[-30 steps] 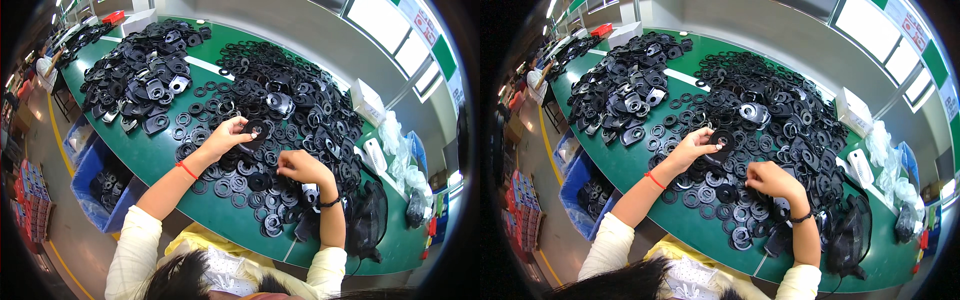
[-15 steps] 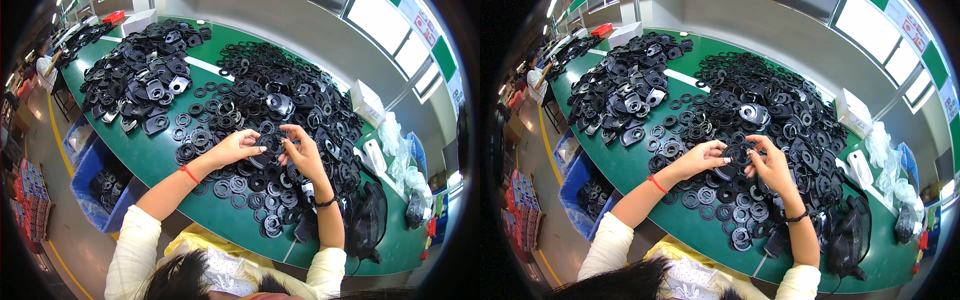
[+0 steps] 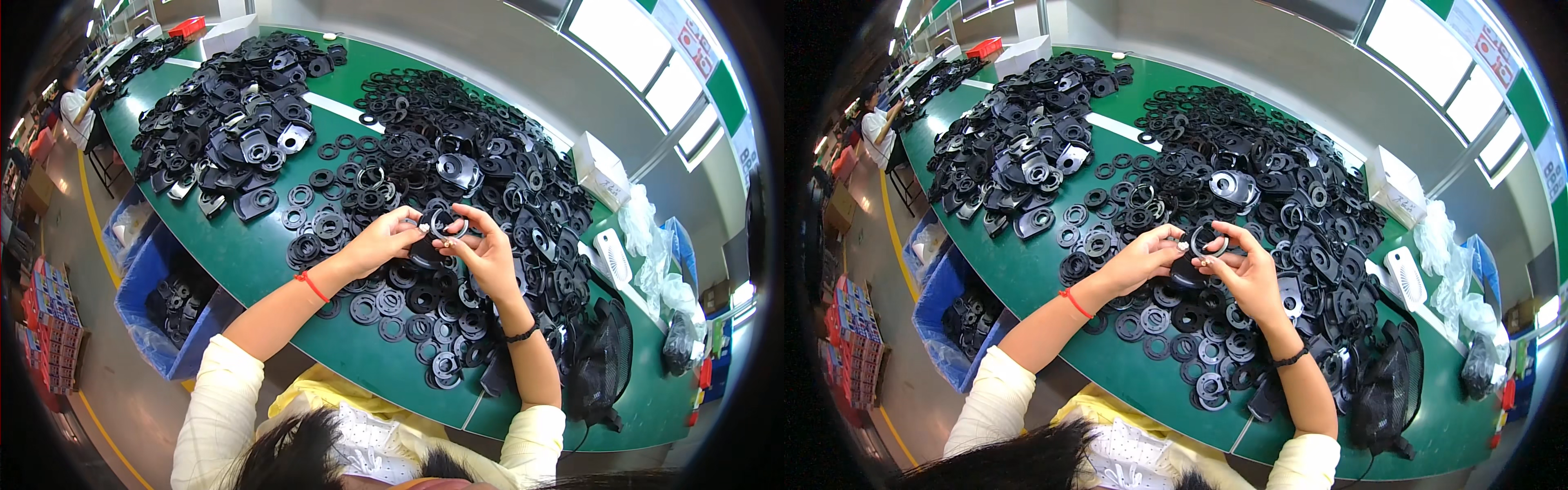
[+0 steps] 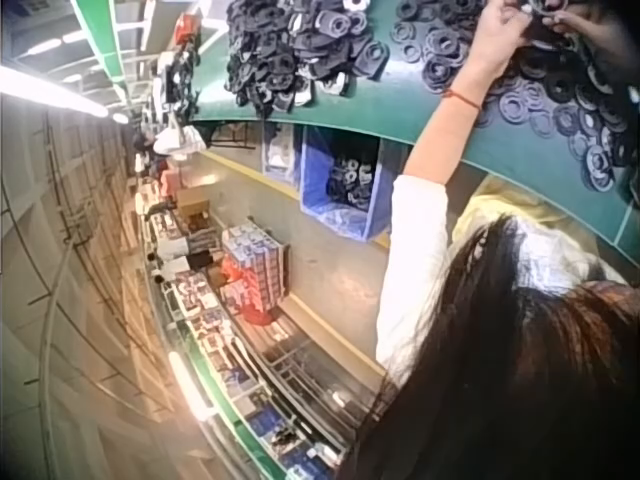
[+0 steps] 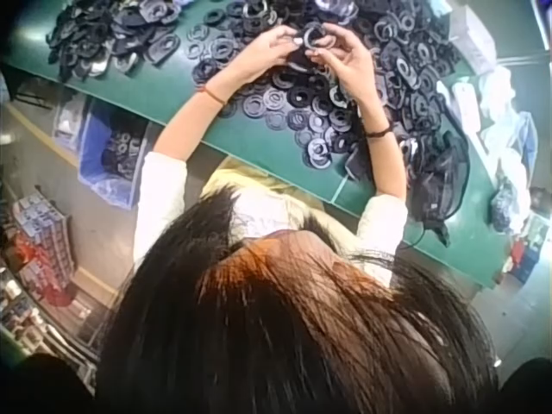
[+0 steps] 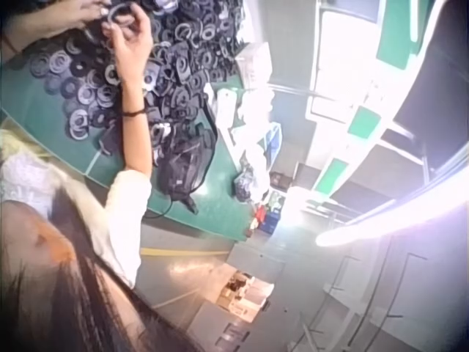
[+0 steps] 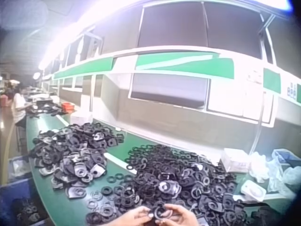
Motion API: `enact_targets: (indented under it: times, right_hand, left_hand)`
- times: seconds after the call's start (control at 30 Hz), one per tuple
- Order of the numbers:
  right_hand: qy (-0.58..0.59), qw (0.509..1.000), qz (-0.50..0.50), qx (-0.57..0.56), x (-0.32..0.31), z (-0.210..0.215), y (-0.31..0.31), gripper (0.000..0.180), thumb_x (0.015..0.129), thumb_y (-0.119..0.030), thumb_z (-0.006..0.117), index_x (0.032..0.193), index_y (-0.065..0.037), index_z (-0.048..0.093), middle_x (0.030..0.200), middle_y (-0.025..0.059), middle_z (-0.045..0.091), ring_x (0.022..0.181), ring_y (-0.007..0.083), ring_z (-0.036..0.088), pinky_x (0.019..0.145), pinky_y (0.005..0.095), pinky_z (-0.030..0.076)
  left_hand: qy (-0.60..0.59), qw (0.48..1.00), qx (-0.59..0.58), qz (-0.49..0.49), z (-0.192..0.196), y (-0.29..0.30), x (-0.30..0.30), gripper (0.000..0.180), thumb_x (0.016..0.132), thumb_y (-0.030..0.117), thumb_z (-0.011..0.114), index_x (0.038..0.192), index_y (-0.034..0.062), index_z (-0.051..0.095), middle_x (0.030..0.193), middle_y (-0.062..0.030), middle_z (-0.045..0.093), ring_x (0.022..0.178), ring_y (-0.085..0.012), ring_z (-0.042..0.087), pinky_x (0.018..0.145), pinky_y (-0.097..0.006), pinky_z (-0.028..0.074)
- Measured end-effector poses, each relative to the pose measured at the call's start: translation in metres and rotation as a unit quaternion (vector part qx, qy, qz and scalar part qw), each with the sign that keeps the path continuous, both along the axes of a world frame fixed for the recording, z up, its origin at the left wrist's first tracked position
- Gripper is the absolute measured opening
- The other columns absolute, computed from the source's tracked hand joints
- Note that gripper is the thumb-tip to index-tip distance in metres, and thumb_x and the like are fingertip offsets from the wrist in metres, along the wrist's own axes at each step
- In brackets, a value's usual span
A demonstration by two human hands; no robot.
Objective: Inspecting and sorting small black plastic industrial components at a workbench.
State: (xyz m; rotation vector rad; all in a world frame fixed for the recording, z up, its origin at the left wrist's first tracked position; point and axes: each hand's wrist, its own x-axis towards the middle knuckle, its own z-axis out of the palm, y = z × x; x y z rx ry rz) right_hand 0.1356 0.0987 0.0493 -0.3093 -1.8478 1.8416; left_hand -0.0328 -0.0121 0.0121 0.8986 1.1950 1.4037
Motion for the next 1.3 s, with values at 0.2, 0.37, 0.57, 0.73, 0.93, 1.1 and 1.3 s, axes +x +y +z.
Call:
enact_targets:
  times: [0.2,0.37,0.57,0.73,0.93,1.1,1.3]
  right_hand:
    - [-0.039,0.996,-0.049,0.064,-0.001,-0.003,-0.007,0.036,0.081,0.003,0.065,0.113,0.003,0.048,0.087,0.0055,0.058,0.079,0.0148,0.066,0.067,0.0235,0.054]
    - [-0.090,0.958,-0.113,0.249,-0.001,-0.011,-0.009,0.034,0.073,-0.011,0.078,0.095,-0.001,0.053,0.062,-0.0026,0.053,0.053,0.0019,0.051,0.049,0.0164,0.040]
    - [-0.119,0.935,-0.122,0.312,-0.001,-0.011,-0.012,0.038,0.071,-0.020,0.080,0.090,-0.004,0.051,0.051,-0.0025,0.044,0.045,0.0036,0.040,0.044,0.0197,0.032]
    - [-0.106,0.934,-0.178,0.291,-0.001,-0.007,-0.013,0.025,0.081,-0.017,0.070,0.094,-0.004,0.052,0.044,-0.0009,0.037,0.040,0.0055,0.033,0.041,0.0240,0.025]
    - [-0.119,0.938,-0.147,0.292,-0.002,-0.012,-0.003,0.017,0.086,-0.015,0.061,0.079,0.001,0.062,0.048,0.0015,0.044,0.044,0.0064,0.036,0.043,0.0258,0.028]
    - [-0.137,0.936,-0.128,0.298,-0.002,-0.012,-0.005,0.017,0.087,-0.014,0.060,0.078,0.001,0.060,0.048,0.0042,0.044,0.043,0.0088,0.036,0.043,0.0276,0.029]
    - [-0.149,0.931,-0.130,0.307,-0.003,-0.012,-0.008,0.018,0.087,-0.014,0.060,0.077,0.001,0.059,0.048,0.0053,0.043,0.043,0.0098,0.037,0.043,0.0282,0.029]
  left_hand:
    - [-0.124,0.991,0.028,-0.041,-0.002,-0.001,0.003,0.016,0.096,0.019,0.049,0.107,0.0077,0.046,0.100,-0.0065,0.061,0.092,-0.0141,0.062,0.081,-0.030,0.049]
    - [0.006,1.000,0.016,-0.024,-0.004,0.000,0.003,0.013,0.096,0.020,0.049,0.102,0.0081,0.047,0.088,-0.0007,0.060,0.078,-0.0062,0.056,0.071,-0.023,0.046]
    - [0.069,0.996,0.058,0.019,-0.003,0.001,0.006,0.014,0.096,0.018,0.051,0.098,0.0033,0.051,0.081,-0.0018,0.062,0.070,-0.0036,0.052,0.059,-0.020,0.041]
    - [0.153,0.982,0.106,0.038,-0.012,0.004,0.005,0.016,0.095,0.016,0.052,0.097,-0.0001,0.055,0.082,-0.0009,0.063,0.072,-0.0027,0.052,0.062,-0.021,0.043]
    - [0.189,0.971,0.144,0.032,-0.007,0.001,0.012,0.018,0.093,0.015,0.054,0.098,-0.0012,0.057,0.072,0.0023,0.058,0.068,-0.0023,0.047,0.060,-0.022,0.040]
    - [0.223,0.968,0.112,0.026,-0.008,0.001,0.009,0.017,0.091,0.014,0.055,0.095,-0.0021,0.059,0.070,0.0022,0.055,0.065,-0.0024,0.043,0.057,-0.022,0.038]
    - [0.229,0.966,0.115,0.028,-0.011,0.001,0.008,0.018,0.091,0.014,0.055,0.098,-0.0018,0.060,0.074,0.0006,0.060,0.068,-0.0023,0.048,0.061,-0.022,0.041]
